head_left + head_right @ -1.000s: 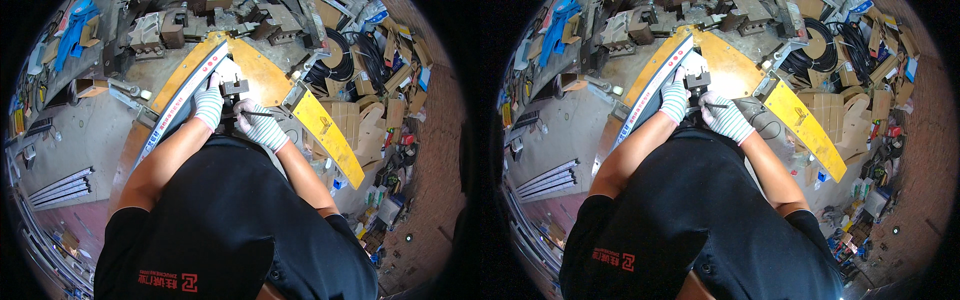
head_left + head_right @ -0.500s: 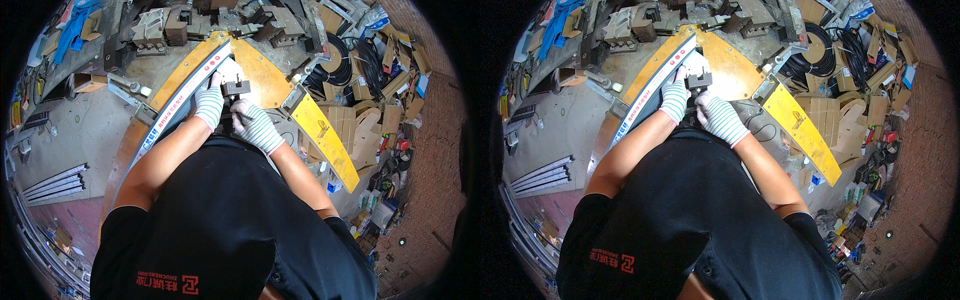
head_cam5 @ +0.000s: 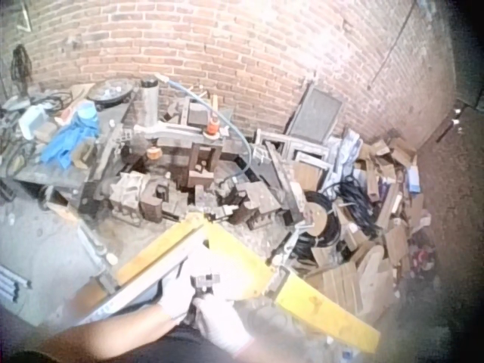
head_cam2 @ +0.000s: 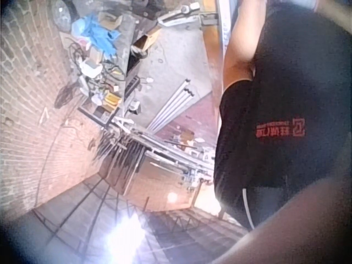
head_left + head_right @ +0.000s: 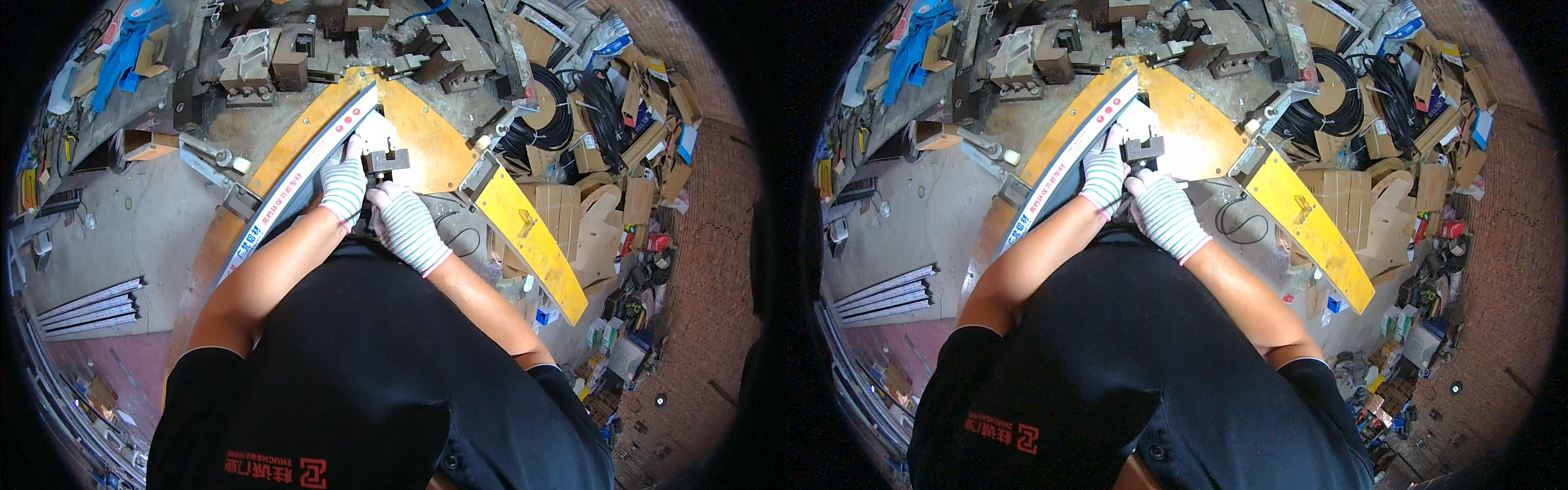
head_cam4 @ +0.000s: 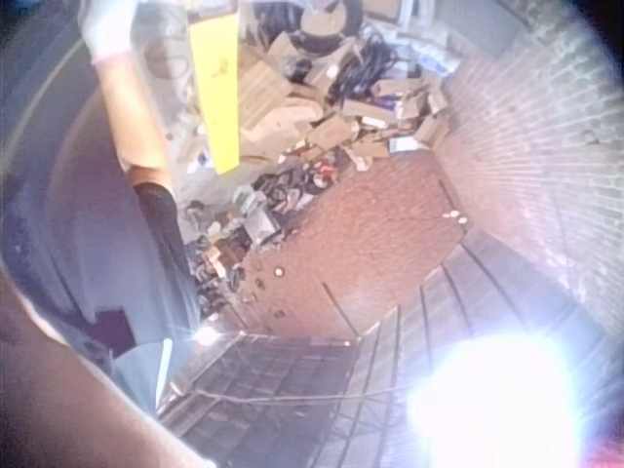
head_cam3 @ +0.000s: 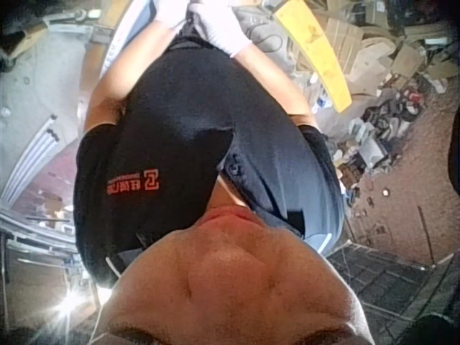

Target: The person places small metal components into a yellow jig on a workbench, then uses a hex key to tighten screws securing the parts. They repeat this process for several components, adjusting and fastening each one in sequence.

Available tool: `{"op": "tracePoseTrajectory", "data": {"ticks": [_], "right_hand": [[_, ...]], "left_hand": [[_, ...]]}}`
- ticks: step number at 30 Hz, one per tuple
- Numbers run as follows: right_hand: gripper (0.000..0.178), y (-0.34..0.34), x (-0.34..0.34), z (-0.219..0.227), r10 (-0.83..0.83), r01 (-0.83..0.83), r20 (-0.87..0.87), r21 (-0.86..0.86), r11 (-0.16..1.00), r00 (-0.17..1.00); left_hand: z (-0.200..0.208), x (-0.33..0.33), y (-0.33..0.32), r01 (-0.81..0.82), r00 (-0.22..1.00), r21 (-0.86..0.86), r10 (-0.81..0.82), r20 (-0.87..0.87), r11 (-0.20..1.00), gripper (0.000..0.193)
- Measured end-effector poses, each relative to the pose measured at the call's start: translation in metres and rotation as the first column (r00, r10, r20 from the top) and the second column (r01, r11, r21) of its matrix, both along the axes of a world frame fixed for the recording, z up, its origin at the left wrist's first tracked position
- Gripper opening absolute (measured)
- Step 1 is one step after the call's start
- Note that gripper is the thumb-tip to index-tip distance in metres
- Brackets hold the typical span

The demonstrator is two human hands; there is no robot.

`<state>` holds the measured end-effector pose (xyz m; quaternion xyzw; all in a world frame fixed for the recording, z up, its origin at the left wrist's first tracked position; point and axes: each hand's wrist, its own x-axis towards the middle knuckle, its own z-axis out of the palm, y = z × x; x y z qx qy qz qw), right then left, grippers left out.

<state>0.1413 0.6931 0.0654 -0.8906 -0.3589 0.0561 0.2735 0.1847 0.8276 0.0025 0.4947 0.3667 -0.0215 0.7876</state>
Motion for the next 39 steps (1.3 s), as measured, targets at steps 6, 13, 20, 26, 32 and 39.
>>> {"op": "tracePoseTrajectory", "data": {"ticks": [6,13,20,26,32,39], "right_hand": [[0.016,-0.010,-0.008,-0.020,-0.211,0.314,-0.308,0.339,0.887,0.928],[0.016,-0.025,-0.013,-0.030,-0.233,0.566,-0.678,0.322,0.759,0.697],[0.016,-0.028,-0.018,-0.054,-0.079,0.875,-0.914,0.352,0.332,0.397],[0.023,-0.033,-0.013,-0.070,0.313,0.963,-0.930,0.241,0.118,0.194],[0.019,-0.035,-0.021,-0.054,0.067,0.904,-0.947,0.321,0.283,0.315],[0.014,-0.024,-0.014,-0.029,-0.209,0.285,-0.225,0.392,0.875,0.952]], "left_hand": [[-0.029,0.000,-0.002,-0.012,1.000,0.039,0.013,-0.010,0.999,0.037],[-0.024,0.000,0.000,0.010,0.998,0.052,-0.006,-0.066,0.999,0.041],[-0.014,0.000,0.000,-0.011,0.998,0.036,0.013,-0.066,0.999,0.043],[-0.009,0.000,-0.001,-0.020,0.996,0.002,0.020,-0.087,1.000,0.038],[-0.013,0.001,-0.001,-0.034,0.998,0.014,0.035,-0.055,0.999,0.038],[0.006,0.000,0.001,-0.019,0.984,-0.040,0.012,-0.178,0.999,0.037]]}}
